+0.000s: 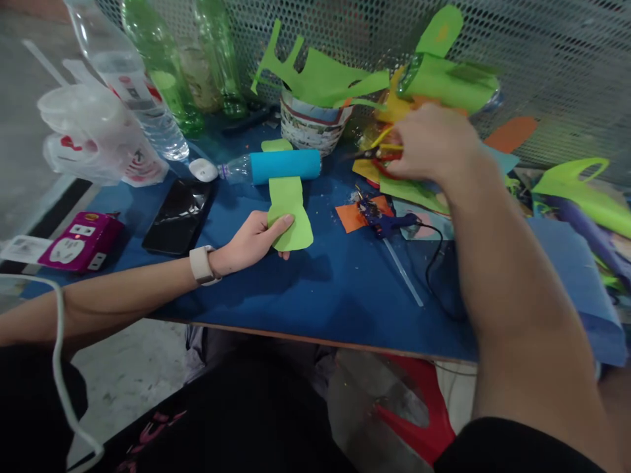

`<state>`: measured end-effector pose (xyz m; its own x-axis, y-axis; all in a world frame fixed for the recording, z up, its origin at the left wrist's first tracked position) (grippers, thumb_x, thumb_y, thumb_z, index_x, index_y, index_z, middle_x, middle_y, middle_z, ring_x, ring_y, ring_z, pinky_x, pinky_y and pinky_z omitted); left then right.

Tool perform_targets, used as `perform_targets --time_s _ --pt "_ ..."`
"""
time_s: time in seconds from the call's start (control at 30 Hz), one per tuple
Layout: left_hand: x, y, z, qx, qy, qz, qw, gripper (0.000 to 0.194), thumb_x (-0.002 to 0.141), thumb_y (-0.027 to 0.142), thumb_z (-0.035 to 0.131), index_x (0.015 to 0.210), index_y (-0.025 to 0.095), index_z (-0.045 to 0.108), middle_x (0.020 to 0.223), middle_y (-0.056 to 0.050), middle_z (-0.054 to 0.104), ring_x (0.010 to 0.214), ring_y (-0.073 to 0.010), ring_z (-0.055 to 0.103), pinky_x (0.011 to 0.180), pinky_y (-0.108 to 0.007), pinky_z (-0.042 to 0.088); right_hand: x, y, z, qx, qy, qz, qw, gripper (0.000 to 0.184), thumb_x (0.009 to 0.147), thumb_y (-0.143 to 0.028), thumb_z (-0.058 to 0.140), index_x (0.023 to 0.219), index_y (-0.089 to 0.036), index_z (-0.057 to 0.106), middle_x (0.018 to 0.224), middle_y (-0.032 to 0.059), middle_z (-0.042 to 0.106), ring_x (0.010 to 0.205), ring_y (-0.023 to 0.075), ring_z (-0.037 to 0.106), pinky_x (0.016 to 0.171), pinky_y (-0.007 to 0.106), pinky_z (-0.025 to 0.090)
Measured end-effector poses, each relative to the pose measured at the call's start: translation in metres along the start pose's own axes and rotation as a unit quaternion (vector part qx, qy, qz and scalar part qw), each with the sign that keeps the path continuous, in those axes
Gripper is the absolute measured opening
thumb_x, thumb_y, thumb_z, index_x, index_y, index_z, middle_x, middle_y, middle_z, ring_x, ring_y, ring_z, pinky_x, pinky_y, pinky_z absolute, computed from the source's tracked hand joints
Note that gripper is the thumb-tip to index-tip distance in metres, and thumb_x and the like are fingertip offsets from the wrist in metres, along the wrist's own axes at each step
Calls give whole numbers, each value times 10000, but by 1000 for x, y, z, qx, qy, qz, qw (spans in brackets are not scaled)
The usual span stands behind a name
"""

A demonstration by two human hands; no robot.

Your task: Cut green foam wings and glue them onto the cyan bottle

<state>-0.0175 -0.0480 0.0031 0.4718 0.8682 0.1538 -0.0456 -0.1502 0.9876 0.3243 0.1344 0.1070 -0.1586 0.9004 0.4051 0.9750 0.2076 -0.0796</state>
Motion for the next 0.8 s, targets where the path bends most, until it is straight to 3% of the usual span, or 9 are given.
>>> perform_targets --time_s 0.07,0.13,0.2,0.23,0.27,0.37,0.5,0.63,0.8 --pt "0 -1 1 17 -3 6 1000 852 1108 894 624 705 165 801 660 -118 816 574 -137 762 606 -209 627 -40 -2 -22 -53 -45 -63 996 397 863 -291 960 638 -140 669 826 105 866 1025 216 843 752 397 365" --pt "-1 -1 1 27 -2 17 999 859 1121 890 602 694 170 798 659 -117 817 579 -140 769 611 -211 631 -86 -21 -33 137 -15 -38 990 269 851 -224 1011 809 -195 747 799 46 826 771 146 740 717 343 419" --pt "0 -2 1 25 15 30 999 841 1132 874 601 708 175 799 665 -112 820 579 -143 774 599 -216 631 -128 -57 -29 409 -27 -33 912 203 979 -367 923 947 -223 784 879 39 815 756 150 712 741 340 519" --pt "0 -2 1 21 32 39 999 824 1135 865 606 723 177 798 666 -105 819 574 -144 772 585 -218 625 -145 -77 -23 502 -30 -25 864 284 967 -447 947 938 -235 759 873 33 797 762 168 730 743 348 555" --pt "0 -3 -1 19 52 50 997 809 1139 856 610 734 181 795 663 -96 816 567 -144 769 570 -220 617 -159 -97 -14 549 -43 -9 834 337 951 -479 980 957 -249 733 859 16 785 772 185 761 756 356 587" --pt "2 0 -6 39 124 95 987 776 1156 829 603 750 193 784 651 -62 800 561 -141 761 553 -225 605 -186 -137 14 601 -108 52 790 515 944 -638 998 933 -271 636 761 -47 651 664 172 693 675 347 553" --pt "2 7 -12 84 186 139 969 754 1187 785 583 742 201 757 635 -21 763 562 -133 740 551 -234 590 -206 -142 34 636 -140 73 755 675 932 -876 901 941 -262 619 794 -41 585 635 152 588 628 345 490" --pt "-4 17 -10 132 221 174 951 740 1201 750 589 697 215 671 597 7 668 548 -123 689 505 -239 504 -226 -136 31 633 -193 79 746 610 988 -822 887 994 -244 695 790 -16 640 621 158 612 580 327 458" --pt "-9 30 -5 199 244 231 920 724 1222 668 613 655 233 500 523 38 444 467 -98 488 444 -268 340 -246 -151 19 659 -228 101 709 584 1047 -803 835 1009 -233 713 772 4 712 630 185 716 607 331 553"
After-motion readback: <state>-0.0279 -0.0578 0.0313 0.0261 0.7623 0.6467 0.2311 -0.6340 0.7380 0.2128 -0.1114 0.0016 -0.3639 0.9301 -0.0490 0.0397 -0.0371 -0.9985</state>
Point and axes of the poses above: each hand's wrist, its own x-axis towards the middle knuckle, its own z-axis out of the palm, y = z × x, the point moved 2 cm from there along x, towards the middle knuckle
